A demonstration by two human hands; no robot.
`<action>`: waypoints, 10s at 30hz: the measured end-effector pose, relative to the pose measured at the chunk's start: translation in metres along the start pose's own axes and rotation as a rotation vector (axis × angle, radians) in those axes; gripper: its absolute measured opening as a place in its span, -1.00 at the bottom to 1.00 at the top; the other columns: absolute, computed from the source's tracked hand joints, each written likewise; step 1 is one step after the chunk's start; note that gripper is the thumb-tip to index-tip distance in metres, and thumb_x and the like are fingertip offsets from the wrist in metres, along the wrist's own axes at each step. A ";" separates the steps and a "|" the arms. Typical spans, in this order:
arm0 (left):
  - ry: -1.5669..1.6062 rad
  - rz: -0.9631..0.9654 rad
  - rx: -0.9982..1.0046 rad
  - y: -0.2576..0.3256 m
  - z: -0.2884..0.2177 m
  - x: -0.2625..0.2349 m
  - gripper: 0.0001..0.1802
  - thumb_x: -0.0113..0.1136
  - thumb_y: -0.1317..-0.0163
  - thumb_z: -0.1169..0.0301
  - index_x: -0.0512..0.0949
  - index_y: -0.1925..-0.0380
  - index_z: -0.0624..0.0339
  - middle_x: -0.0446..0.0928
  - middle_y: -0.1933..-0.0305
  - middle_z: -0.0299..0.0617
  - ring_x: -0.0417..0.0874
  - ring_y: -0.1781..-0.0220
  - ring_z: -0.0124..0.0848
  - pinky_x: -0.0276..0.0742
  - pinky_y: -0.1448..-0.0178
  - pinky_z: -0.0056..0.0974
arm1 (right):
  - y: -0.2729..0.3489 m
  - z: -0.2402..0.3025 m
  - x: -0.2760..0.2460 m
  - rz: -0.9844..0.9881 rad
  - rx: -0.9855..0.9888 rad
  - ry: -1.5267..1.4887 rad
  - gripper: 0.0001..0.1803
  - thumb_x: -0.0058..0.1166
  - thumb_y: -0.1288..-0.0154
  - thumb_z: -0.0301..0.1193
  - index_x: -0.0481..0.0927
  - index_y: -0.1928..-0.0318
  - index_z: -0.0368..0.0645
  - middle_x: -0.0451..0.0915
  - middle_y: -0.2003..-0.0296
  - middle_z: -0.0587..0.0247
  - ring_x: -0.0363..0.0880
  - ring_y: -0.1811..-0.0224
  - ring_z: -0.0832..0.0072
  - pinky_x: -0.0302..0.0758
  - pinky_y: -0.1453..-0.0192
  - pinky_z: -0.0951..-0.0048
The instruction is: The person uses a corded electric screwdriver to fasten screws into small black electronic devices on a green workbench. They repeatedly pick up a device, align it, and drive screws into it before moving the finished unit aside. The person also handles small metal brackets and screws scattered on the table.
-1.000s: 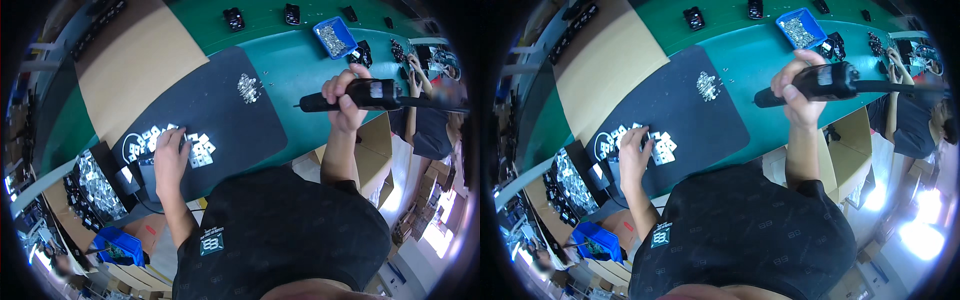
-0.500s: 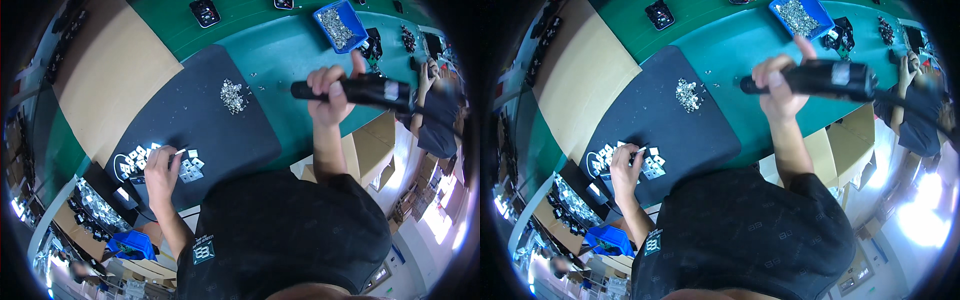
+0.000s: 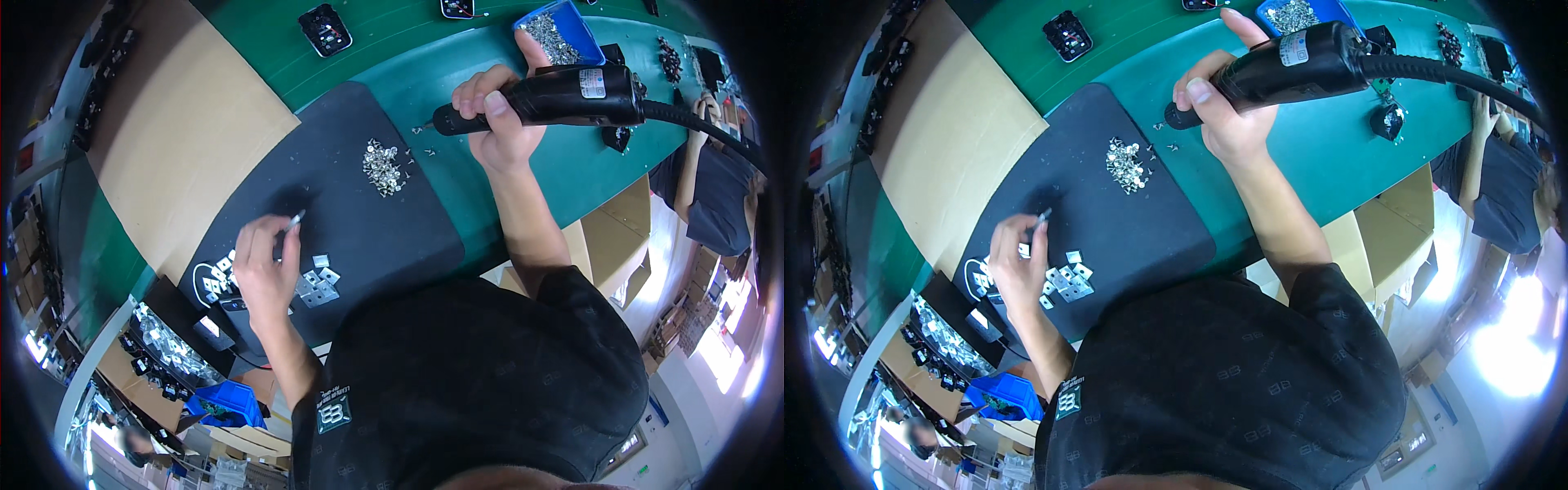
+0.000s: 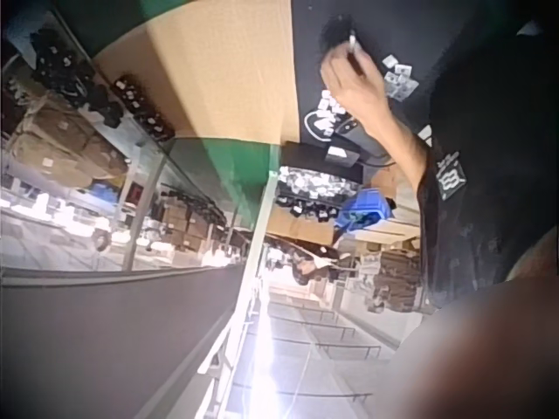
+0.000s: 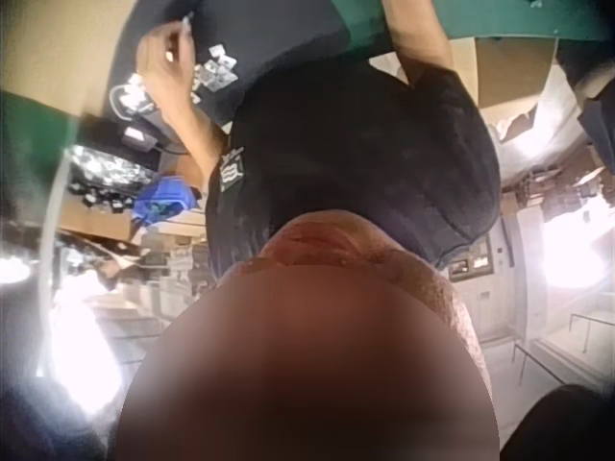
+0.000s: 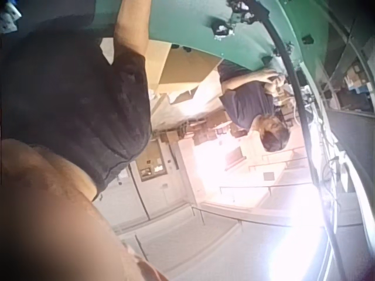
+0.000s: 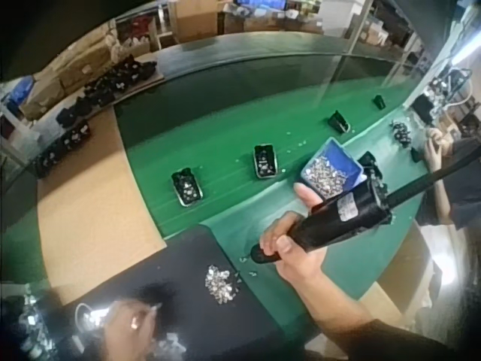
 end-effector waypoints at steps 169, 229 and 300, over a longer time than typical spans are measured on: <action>0.792 0.107 0.330 0.039 -0.055 0.011 -0.71 0.37 0.01 0.57 0.64 0.21 0.34 0.65 0.26 -0.09 0.67 0.30 -0.36 0.57 0.21 -0.38 | 0.058 0.108 0.115 0.399 -0.008 -0.533 -0.19 0.06 -0.26 -0.38 -0.05 -0.44 0.11 0.38 0.32 0.36 0.42 0.45 0.56 0.42 0.28 0.45; 0.022 -0.119 0.295 -0.157 0.020 -0.031 -0.39 0.25 0.17 0.46 0.40 -0.01 0.30 0.47 0.07 0.14 0.50 -0.01 0.06 0.44 -0.11 -0.07 | -0.014 0.046 0.018 -0.001 -0.071 0.133 -0.17 0.26 -0.06 -0.53 0.13 -0.33 -0.28 0.49 0.33 0.24 0.46 0.34 0.53 0.44 0.20 0.52; 0.017 0.285 0.088 0.066 -0.032 0.031 -0.79 0.33 0.05 0.53 0.60 0.34 0.24 0.60 0.31 -0.09 0.60 0.21 -0.11 0.48 0.09 -0.12 | 0.016 0.029 -0.017 -0.037 0.117 -0.232 -0.26 0.09 -0.20 -0.32 0.12 -0.34 -0.22 0.36 0.52 0.31 0.39 0.49 0.51 0.37 0.34 0.40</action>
Point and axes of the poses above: each hand's wrist, its own y-axis away from the middle knuckle, its own x-axis out of the palm, z = x × y, the point moved 5 cm from there along -y, towards the middle knuckle
